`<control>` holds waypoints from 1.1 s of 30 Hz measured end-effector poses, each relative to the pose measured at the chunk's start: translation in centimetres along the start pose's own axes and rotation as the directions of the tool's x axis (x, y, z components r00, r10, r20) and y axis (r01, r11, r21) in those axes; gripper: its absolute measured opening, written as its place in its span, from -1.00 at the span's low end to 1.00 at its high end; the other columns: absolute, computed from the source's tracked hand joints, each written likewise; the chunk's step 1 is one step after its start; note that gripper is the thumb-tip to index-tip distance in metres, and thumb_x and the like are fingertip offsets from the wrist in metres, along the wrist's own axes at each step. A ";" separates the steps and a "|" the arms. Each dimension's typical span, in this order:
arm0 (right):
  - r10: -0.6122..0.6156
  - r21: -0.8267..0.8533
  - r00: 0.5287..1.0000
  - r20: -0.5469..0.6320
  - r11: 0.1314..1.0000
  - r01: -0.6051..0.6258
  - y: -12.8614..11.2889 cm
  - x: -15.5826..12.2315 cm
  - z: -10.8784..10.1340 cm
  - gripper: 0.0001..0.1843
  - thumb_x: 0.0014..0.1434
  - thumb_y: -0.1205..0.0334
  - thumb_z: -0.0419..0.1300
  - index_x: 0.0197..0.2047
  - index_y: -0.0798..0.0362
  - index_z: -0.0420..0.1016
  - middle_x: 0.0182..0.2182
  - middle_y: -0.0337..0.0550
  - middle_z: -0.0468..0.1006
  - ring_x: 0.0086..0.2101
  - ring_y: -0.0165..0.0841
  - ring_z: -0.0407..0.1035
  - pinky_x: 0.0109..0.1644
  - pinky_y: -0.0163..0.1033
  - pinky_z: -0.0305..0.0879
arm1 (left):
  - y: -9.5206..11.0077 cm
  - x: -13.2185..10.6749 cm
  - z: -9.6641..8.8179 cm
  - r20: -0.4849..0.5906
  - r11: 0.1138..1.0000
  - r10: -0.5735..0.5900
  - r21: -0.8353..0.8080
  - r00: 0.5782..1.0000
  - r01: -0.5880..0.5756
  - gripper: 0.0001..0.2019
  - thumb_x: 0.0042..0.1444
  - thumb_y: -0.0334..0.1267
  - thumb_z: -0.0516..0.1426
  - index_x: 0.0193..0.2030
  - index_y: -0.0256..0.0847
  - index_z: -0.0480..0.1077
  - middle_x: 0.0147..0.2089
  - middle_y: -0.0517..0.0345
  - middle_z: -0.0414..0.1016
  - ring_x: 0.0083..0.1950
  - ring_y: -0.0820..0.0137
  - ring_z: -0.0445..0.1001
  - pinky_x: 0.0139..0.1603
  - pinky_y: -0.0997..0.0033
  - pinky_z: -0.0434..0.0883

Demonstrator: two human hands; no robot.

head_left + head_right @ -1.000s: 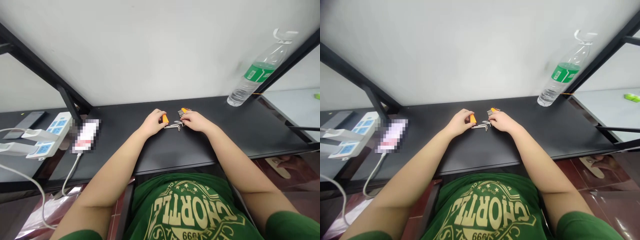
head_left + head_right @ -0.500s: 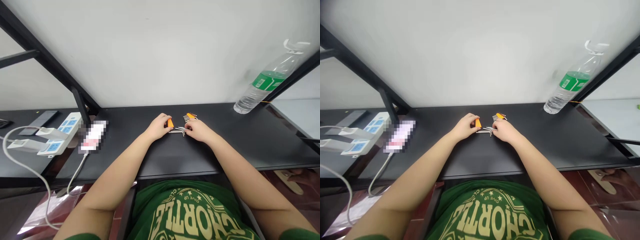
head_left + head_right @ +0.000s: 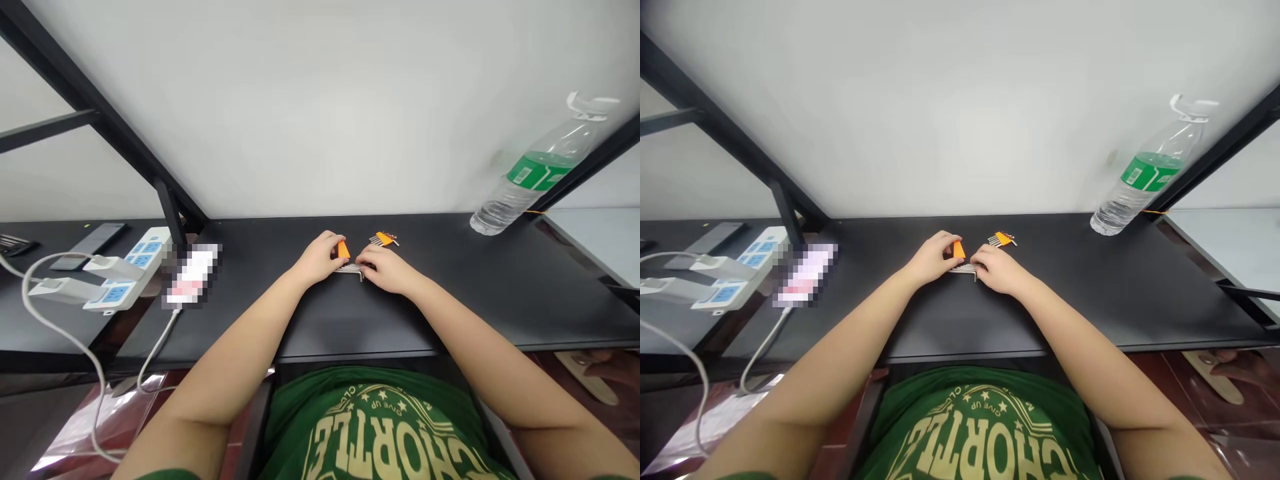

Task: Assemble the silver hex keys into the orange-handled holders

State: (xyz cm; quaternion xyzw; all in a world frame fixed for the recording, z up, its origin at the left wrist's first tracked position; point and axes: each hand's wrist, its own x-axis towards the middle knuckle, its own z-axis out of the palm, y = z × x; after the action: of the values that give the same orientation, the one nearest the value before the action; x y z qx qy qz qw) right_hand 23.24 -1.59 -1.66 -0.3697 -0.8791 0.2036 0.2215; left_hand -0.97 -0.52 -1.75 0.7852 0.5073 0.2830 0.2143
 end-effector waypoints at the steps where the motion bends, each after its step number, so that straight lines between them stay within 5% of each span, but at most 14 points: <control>1: -0.003 -0.012 1.000 -0.015 1.000 0.003 -0.2 -0.2 0.1 -0.81 0.34 0.42 0.20 -0.11 0.03 0.64 -0.07 -0.03 0.56 -0.08 -0.22 0.48 0.11 -0.07 0.44 | 0.0 0.0 0.0 0.000 1.000 0.000 0.009 1.000 0.000 -0.49 0.12 -0.25 0.38 0.23 -0.15 0.52 0.07 0.03 0.53 -0.12 0.30 0.52 0.03 0.20 0.54; 6: -0.032 -0.209 0.999 0.014 0.977 0.034 -1.4 -0.6 0.6 -0.94 0.33 0.28 0.31 -0.16 0.06 0.63 -0.10 0.03 0.51 -0.08 -0.11 0.40 0.10 0.03 0.38 | 0.1 -0.2 -0.1 -0.014 1.000 -0.019 0.004 1.000 0.019 -0.47 0.11 -0.28 0.34 0.26 -0.17 0.49 -0.03 0.07 0.62 -0.08 0.24 0.58 0.06 0.21 0.53; 11: 0.042 -0.341 0.994 0.100 0.940 -0.006 -3.0 -0.5 0.6 -0.91 0.32 0.34 0.26 -0.22 0.07 0.61 -0.13 0.06 0.52 -0.09 -0.08 0.39 0.03 0.00 0.34 | 0.2 -0.4 -0.3 -0.006 0.998 -0.065 -0.026 0.998 0.064 -0.45 0.11 -0.41 0.22 0.27 -0.11 0.43 -0.25 0.22 0.56 -0.28 0.34 0.54 -0.15 0.31 0.50; 15: 0.068 -0.348 0.989 0.128 0.937 -0.019 -4.0 -0.7 0.5 -0.91 0.20 0.41 0.29 -0.33 0.05 0.52 -0.21 0.03 0.51 -0.15 -0.12 0.39 -0.06 -0.06 0.33 | -0.1 -0.1 0.1 -0.031 0.982 -0.084 -0.173 0.996 0.077 -0.50 0.13 -0.36 0.24 0.24 -0.09 0.45 -0.18 0.21 0.57 -0.26 0.40 0.54 -0.12 0.35 0.52; 23: 0.007 -0.019 1.000 0.022 1.000 -0.007 -1.9 -1.1 -1.3 -0.89 0.27 0.40 0.20 -0.26 0.01 0.49 -0.31 -0.16 0.56 -0.34 -0.32 0.44 -0.18 -0.19 0.37 | -0.5 0.5 0.5 -0.040 0.822 -0.130 -0.564 0.991 0.085 -0.40 0.01 -0.42 0.30 0.26 -0.23 0.39 -0.02 0.01 0.60 -0.09 0.35 0.61 0.06 0.23 0.59; 29: 0.315 0.396 0.932 -0.181 0.891 -0.224 1.4 -1.4 -2.9 -0.86 0.26 0.09 0.29 -0.24 -0.03 0.51 -0.49 -0.26 0.54 -0.51 -0.30 0.47 -0.34 -0.14 0.49 | 0.1 0.3 0.5 -0.024 0.783 -0.098 -0.619 0.995 0.062 -0.39 -0.01 -0.39 0.32 0.24 -0.21 0.40 0.00 0.02 0.58 -0.08 0.35 0.59 0.04 0.25 0.59; 33: 0.295 0.386 0.941 -0.167 0.898 -0.212 1.3 -1.6 -3.1 -0.84 0.26 0.07 0.27 -0.25 -0.03 0.52 -0.43 -0.21 0.54 -0.50 -0.30 0.48 -0.32 -0.13 0.52 | 0.5 0.0 0.6 0.006 0.786 -0.068 -0.615 0.998 0.057 -0.39 0.00 -0.34 0.34 0.25 -0.21 0.41 -0.05 0.04 0.57 -0.12 0.36 0.57 -0.03 0.27 0.59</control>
State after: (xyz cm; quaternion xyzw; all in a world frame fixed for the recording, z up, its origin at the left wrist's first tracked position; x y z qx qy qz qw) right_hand 26.64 -1.31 -0.20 -0.4546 -0.7400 0.3471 0.3539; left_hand -0.22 -0.75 -1.88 0.6531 0.4151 0.4319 0.4633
